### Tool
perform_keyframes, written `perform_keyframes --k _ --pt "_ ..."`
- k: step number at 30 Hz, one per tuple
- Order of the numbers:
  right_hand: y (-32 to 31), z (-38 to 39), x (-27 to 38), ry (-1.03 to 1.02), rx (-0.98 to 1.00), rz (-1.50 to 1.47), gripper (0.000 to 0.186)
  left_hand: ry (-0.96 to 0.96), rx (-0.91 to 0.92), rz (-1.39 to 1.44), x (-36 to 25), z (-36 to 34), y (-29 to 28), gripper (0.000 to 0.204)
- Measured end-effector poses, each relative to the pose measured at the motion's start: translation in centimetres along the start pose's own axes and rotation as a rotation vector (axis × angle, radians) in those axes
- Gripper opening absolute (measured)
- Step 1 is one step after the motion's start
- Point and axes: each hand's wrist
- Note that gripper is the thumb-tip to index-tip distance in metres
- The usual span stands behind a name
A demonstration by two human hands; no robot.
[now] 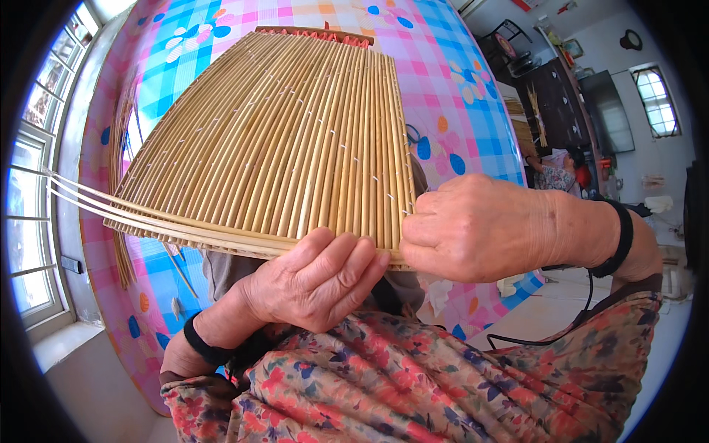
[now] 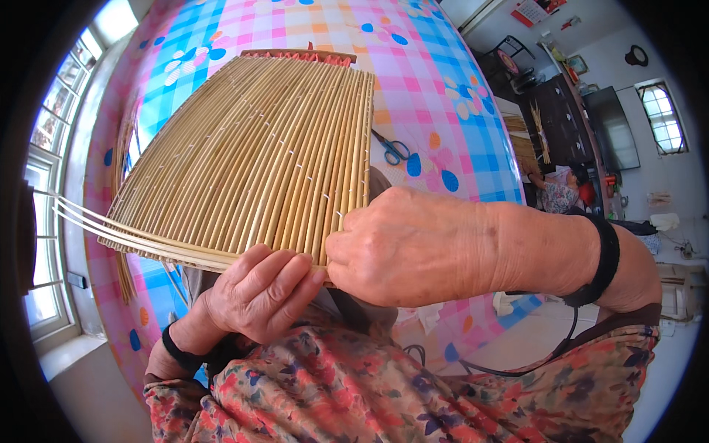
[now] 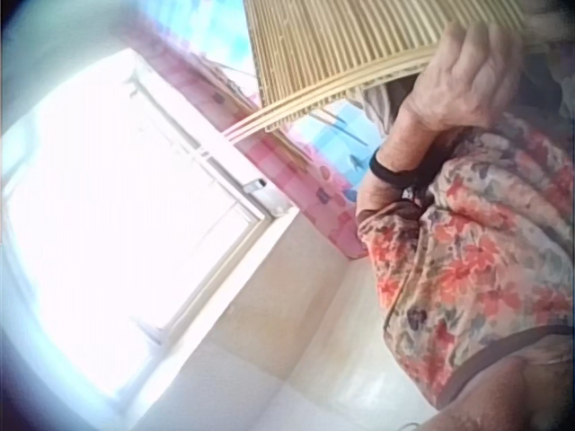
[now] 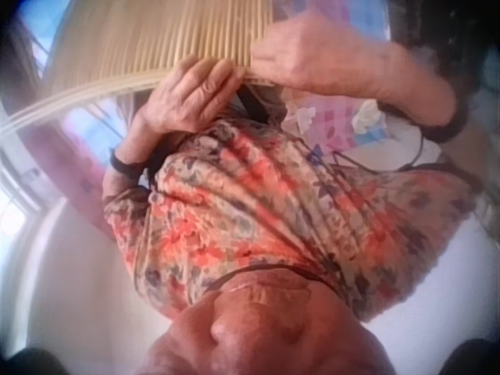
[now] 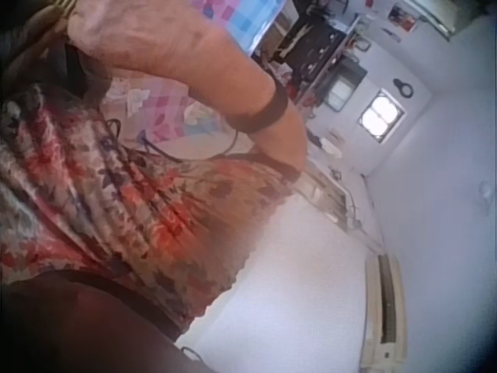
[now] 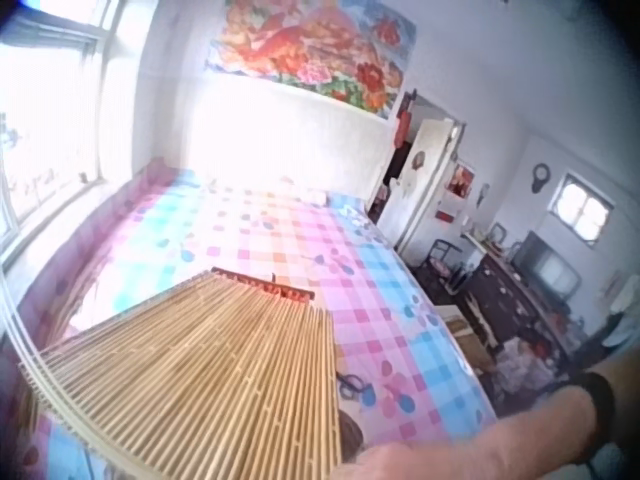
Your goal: The person binds bamboo strips together with white thread using a needle. The person pulls the thread tight, aligns the strips, and handles the resulting bamboo mat while sitting on a chair.
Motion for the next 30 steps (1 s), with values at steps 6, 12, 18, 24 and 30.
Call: perform_keyframes --k 6,12,18,24,30 --pt "-3.2 1.7 0.6 0.147 0.043 0.181 0.016 -0.002 -0.009 -0.011 0.1 0.0 0.0 0.036" --pt "-2.2 1.5 1.8 0.146 0.090 0.153 0.008 0.007 -0.006 0.002 0.1 0.1 0.2 0.041" --pt "-2.0 2.2 2.3 0.258 0.120 0.158 0.013 0.014 0.022 -0.010 0.0 0.3 0.3 0.041" --pt "-1.6 2.1 1.3 0.208 0.027 0.024 0.010 0.006 0.026 -0.029 0.2 0.4 0.0 0.040" --pt "-1.4 1.9 1.1 0.178 0.010 -0.020 0.009 0.018 0.010 -0.003 0.2 0.6 0.2 0.039"
Point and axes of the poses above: each hand's wrist, its own z-axis away from the middle knuckle, its own y-axis out of the palm, x = y × z, and after that the axes turned 3 degrees about x, right-handed
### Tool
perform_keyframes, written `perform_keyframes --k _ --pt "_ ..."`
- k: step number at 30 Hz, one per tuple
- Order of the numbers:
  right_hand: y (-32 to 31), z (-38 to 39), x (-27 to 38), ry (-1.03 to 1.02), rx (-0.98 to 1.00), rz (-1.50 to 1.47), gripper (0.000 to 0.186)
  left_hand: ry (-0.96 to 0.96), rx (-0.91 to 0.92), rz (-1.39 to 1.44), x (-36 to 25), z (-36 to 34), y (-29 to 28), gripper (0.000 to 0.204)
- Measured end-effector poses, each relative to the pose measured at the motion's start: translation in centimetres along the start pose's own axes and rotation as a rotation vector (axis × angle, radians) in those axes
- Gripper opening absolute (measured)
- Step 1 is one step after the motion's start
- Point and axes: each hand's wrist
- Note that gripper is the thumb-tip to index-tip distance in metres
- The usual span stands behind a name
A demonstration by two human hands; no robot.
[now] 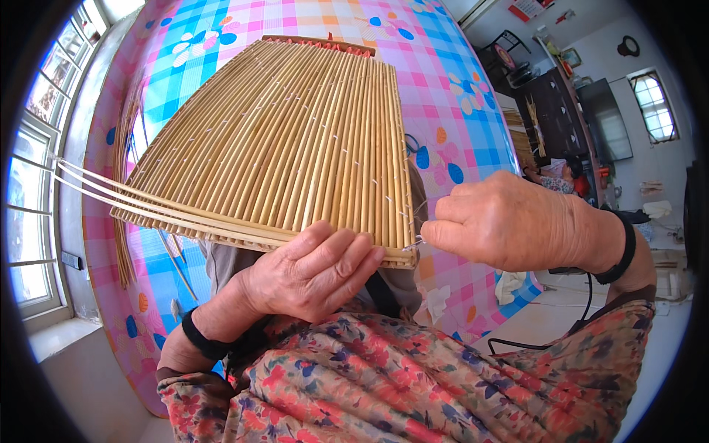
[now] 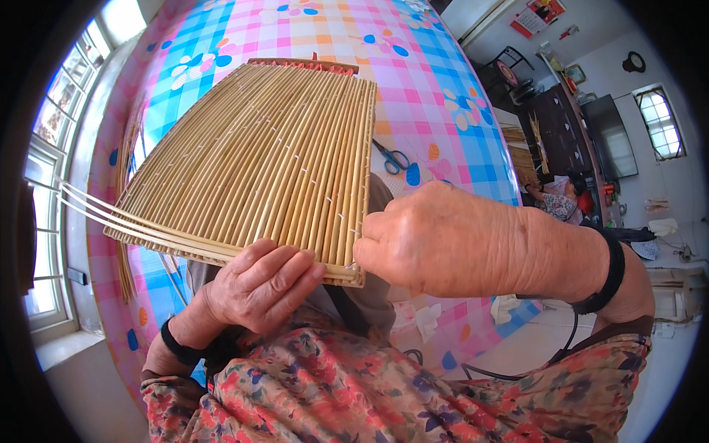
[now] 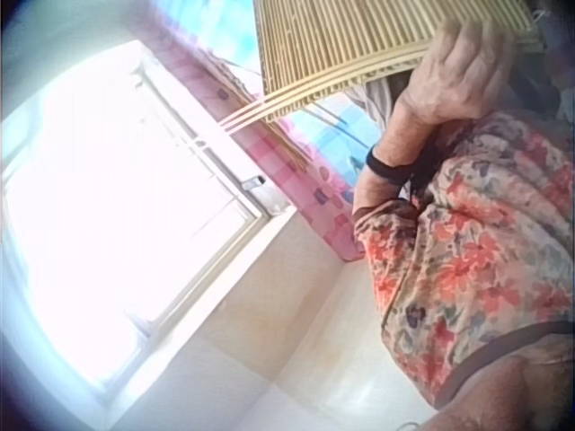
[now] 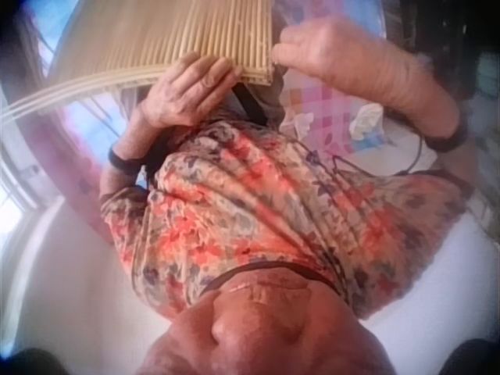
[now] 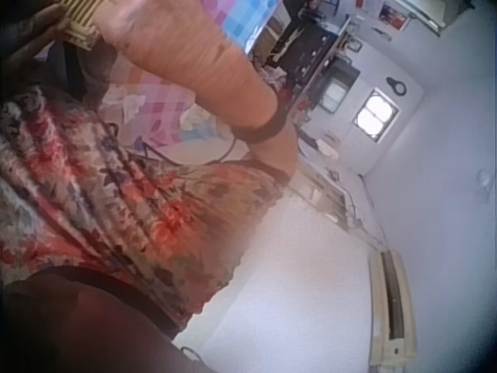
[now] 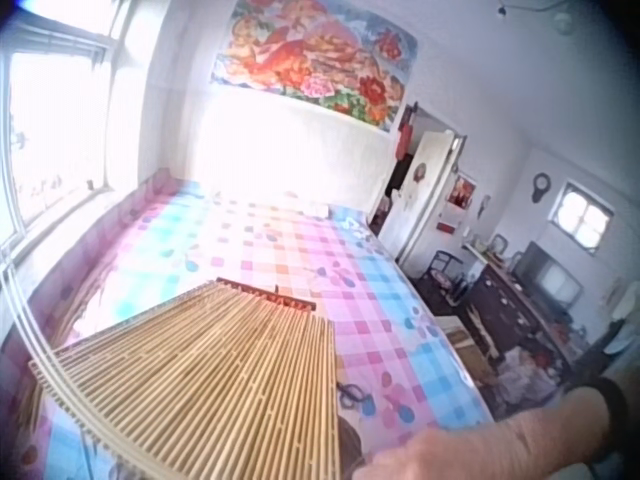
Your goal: The person binds bamboo strips together with white thread using a needle. The person pulls the thread tight, aligns the strips, and handles the resulting bamboo mat while sitting on a chair.
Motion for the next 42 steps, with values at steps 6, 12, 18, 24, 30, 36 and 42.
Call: perform_keyframes --k 6,12,18,24,30,36,42 --pt "-0.2 -0.4 0.5 -0.015 0.028 0.057 0.008 0.012 0.010 -0.004 -0.1 0.0 0.0 0.040" --pt "0.3 -0.6 0.8 -0.011 0.046 0.108 0.008 -0.020 0.001 0.022 -0.4 0.1 0.1 0.037" --pt "1.0 -0.5 1.3 -0.002 0.009 0.104 0.008 -0.015 0.003 0.016 -0.3 0.1 0.3 0.038" --pt "1.2 -1.0 0.8 -0.017 0.008 0.122 0.007 -0.011 0.000 0.033 -0.4 0.3 0.3 0.038" --pt "1.8 -1.4 1.0 -0.022 0.033 0.107 0.007 -0.016 -0.024 0.051 -0.4 0.3 0.4 0.037" --pt "2.9 -2.0 1.4 -0.045 0.002 0.147 0.011 0.000 -0.006 0.052 -0.3 0.3 0.4 0.042" --pt "4.0 -2.7 2.1 0.089 -0.094 0.093 0.011 -0.010 -0.009 0.040 -0.2 0.2 0.4 0.042"
Point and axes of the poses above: each hand's wrist, its own z-axis away from the middle knuckle, its own y-axis out of the palm, x = y × z, and after that the axes turned 3 degrees about x, right-handed
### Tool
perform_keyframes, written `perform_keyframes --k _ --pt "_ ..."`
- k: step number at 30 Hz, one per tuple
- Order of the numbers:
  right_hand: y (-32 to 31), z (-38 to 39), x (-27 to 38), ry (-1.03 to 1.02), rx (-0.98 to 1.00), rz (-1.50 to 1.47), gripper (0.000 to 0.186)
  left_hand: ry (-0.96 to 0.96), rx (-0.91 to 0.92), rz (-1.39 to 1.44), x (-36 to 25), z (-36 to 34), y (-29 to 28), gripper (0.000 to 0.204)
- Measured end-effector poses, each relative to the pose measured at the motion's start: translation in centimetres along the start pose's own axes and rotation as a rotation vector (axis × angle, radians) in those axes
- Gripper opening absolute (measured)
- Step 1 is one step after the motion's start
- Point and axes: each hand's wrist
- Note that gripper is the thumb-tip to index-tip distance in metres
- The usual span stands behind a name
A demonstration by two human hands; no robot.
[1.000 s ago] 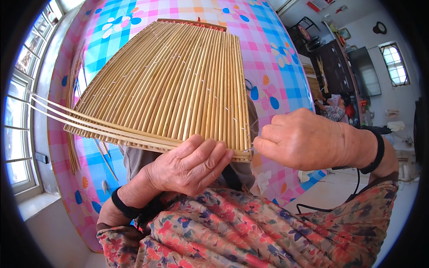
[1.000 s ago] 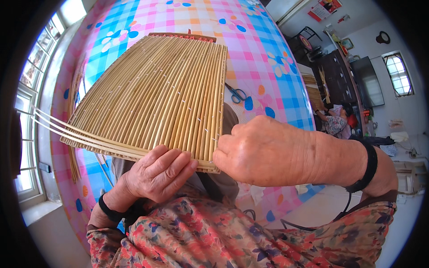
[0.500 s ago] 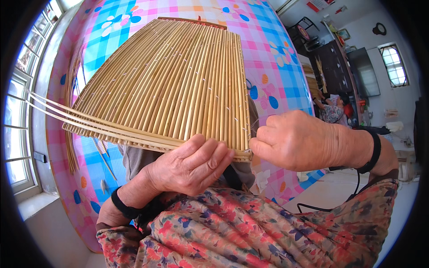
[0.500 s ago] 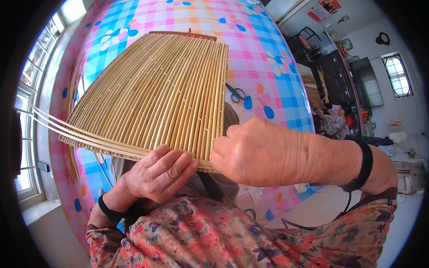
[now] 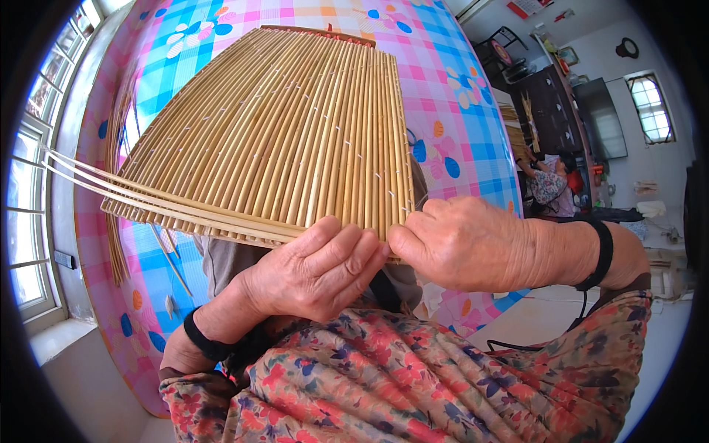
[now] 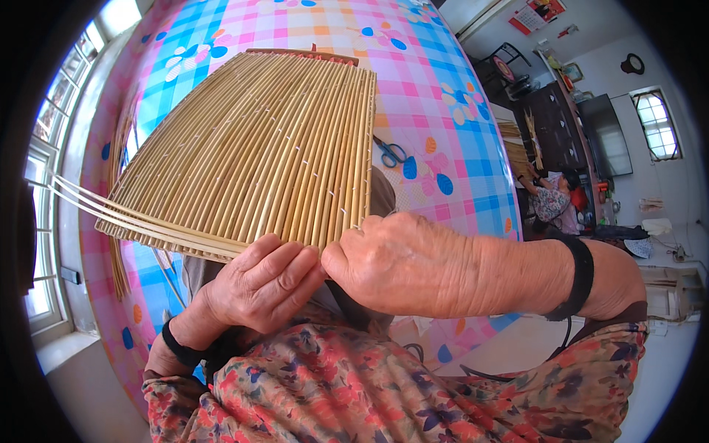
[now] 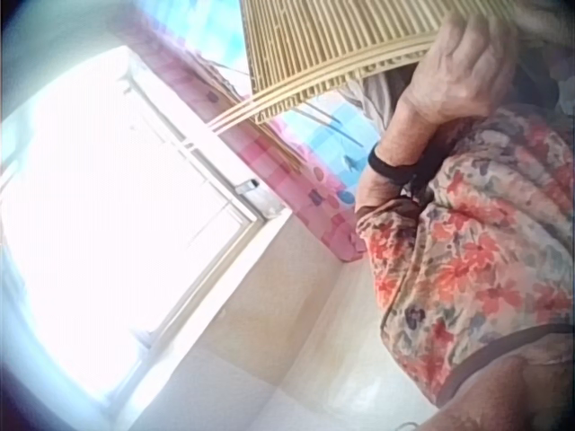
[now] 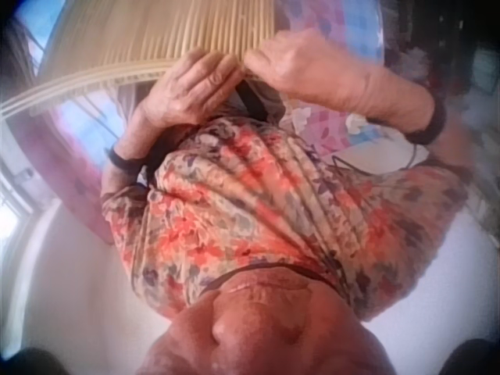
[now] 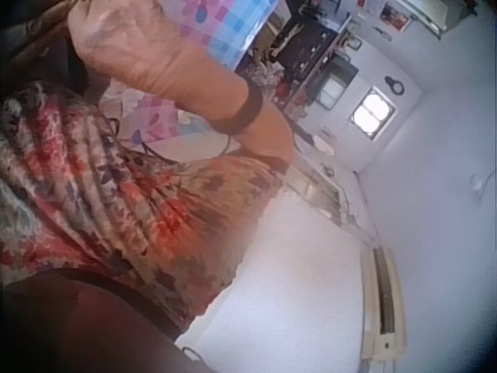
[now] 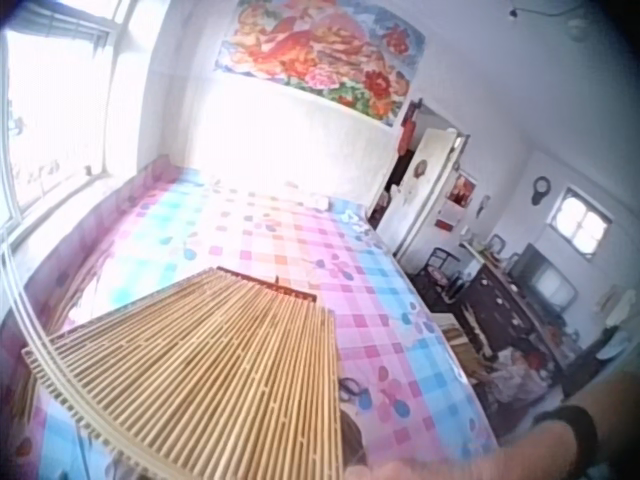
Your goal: The person binds bamboo strips together with white thread using a needle. The person pulls the thread tight, aligns the strips, and handles the resulting bamboo mat while sitting on a chair.
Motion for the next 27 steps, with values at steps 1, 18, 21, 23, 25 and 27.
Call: perform_keyframes --k 1,18,21,23,25,27 --pt "0.1 -0.1 0.0 0.001 0.000 0.000 0.011 0.001 -0.006 0.012 0.1 0.0 0.2 0.042" --pt "1.6 -1.0 1.7 0.257 -0.139 -0.071 0.046 0.039 -0.003 -0.021 1.0 -0.3 -0.2 0.041" --pt "0.8 0.9 1.0 0.347 -0.325 -0.099 0.045 0.065 -0.008 -0.083 1.5 -1.8 -1.0 0.042" --pt "0.1 3.7 0.0 0.394 -0.525 -0.070 0.030 -0.038 -0.047 -0.081 1.7 -4.0 -2.4 0.037" --pt "-1.0 5.8 -0.1 0.629 -0.928 -0.318 0.014 -0.023 -0.049 -0.125 2.6 -5.9 -3.5 0.043" --pt "0.6 6.0 1.1 0.630 -0.980 -0.435 0.009 -0.068 -0.060 -0.130 3.9 -8.0 -3.9 0.046"
Point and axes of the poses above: each hand's wrist, its own z-axis away from the middle knuckle, its own y-axis out of the palm, x = y × z, and after that the axes turned 3 degrees about x, right-handed
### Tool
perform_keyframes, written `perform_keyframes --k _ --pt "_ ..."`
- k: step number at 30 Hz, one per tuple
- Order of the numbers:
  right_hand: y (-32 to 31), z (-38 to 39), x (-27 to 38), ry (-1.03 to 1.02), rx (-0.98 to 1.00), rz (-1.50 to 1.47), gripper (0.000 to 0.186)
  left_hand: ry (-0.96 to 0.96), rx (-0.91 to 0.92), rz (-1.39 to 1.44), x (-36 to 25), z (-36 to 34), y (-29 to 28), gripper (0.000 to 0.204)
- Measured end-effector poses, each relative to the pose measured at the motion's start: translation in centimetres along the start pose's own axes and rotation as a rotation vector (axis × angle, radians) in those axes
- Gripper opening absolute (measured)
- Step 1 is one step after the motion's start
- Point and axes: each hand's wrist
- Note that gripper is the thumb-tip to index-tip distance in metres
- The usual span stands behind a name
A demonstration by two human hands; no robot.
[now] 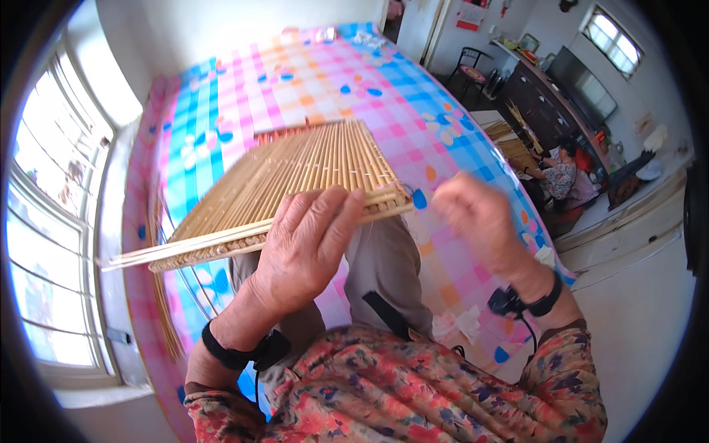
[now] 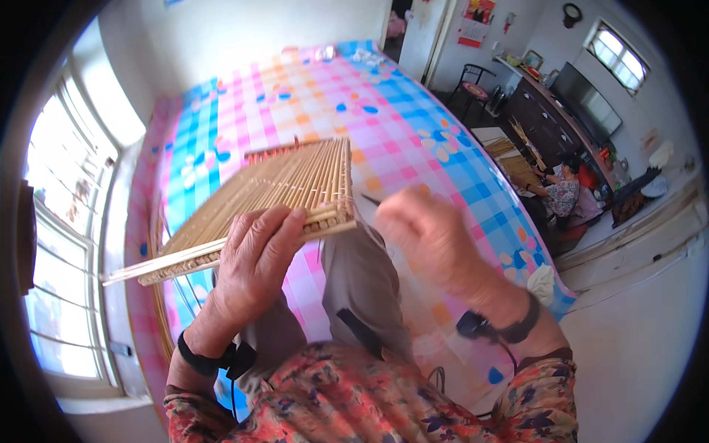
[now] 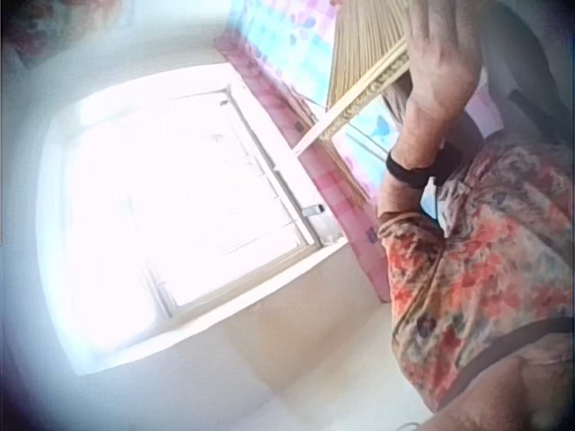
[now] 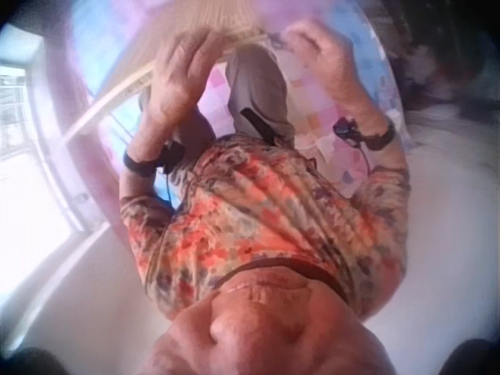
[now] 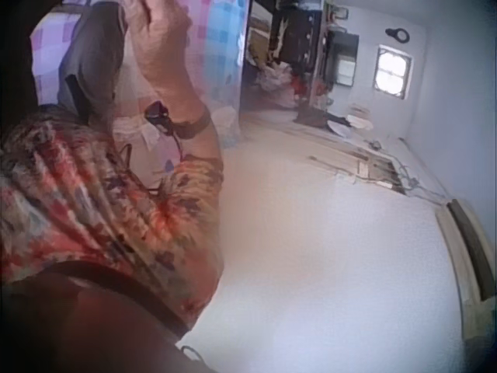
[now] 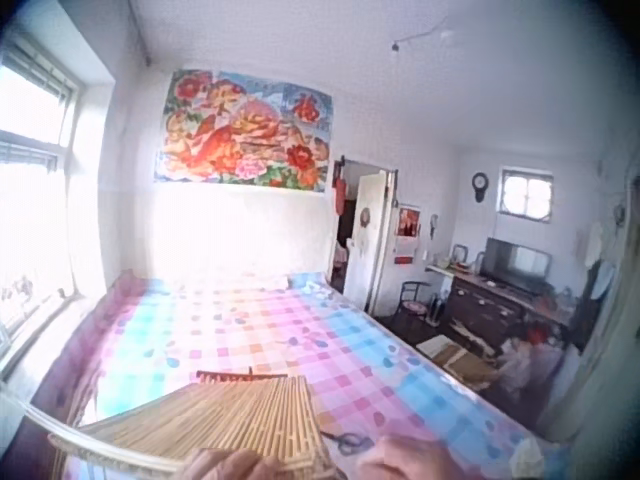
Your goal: The person binds bamboo strips together with white thread using a needle. The person pulls the thread tight, aligns the strips, and handles the resulting bamboo mat while sitting on a chair.
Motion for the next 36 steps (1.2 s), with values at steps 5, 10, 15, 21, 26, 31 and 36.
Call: perform_keyframes --k 5,10,15,21,26,31,36 --pt "4.2 -0.2 -0.4 0.113 -0.027 -0.387 0.010 0.049 -0.016 -0.125 0.6 -2.9 0.9 0.047" --pt "5.7 -1.4 -2.3 0.097 -0.101 -0.427 0.013 -0.008 0.022 -0.146 0.7 -4.1 2.0 0.050" --pt "5.9 -2.6 -3.7 0.040 -0.199 -0.542 0.019 -0.021 0.008 -0.187 1.1 -5.3 3.2 0.049" --pt "7.1 -5.3 -5.2 0.024 -0.164 -0.760 0.018 -0.038 -0.043 -0.186 2.2 -6.7 3.5 0.045" --pt "7.9 -4.9 -4.3 0.075 -0.215 -0.722 0.017 -0.083 -0.036 -0.231 2.1 -6.5 3.6 0.043" --pt "7.8 2.0 -4.9 0.028 -0.083 -0.225 0.020 -0.182 -0.208 -0.255 4.4 -8.7 1.3 0.043" --pt "2.1 5.0 -9.5 0.019 -0.096 -0.054 0.015 -0.186 -0.106 -0.252 4.6 -6.5 2.4 0.046"
Point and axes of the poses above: each hand's wrist, its own z-axis away from the middle knuckle, its own y-axis out of the palm, x = y × z, and after that the axes turned 3 degrees about x, right-handed
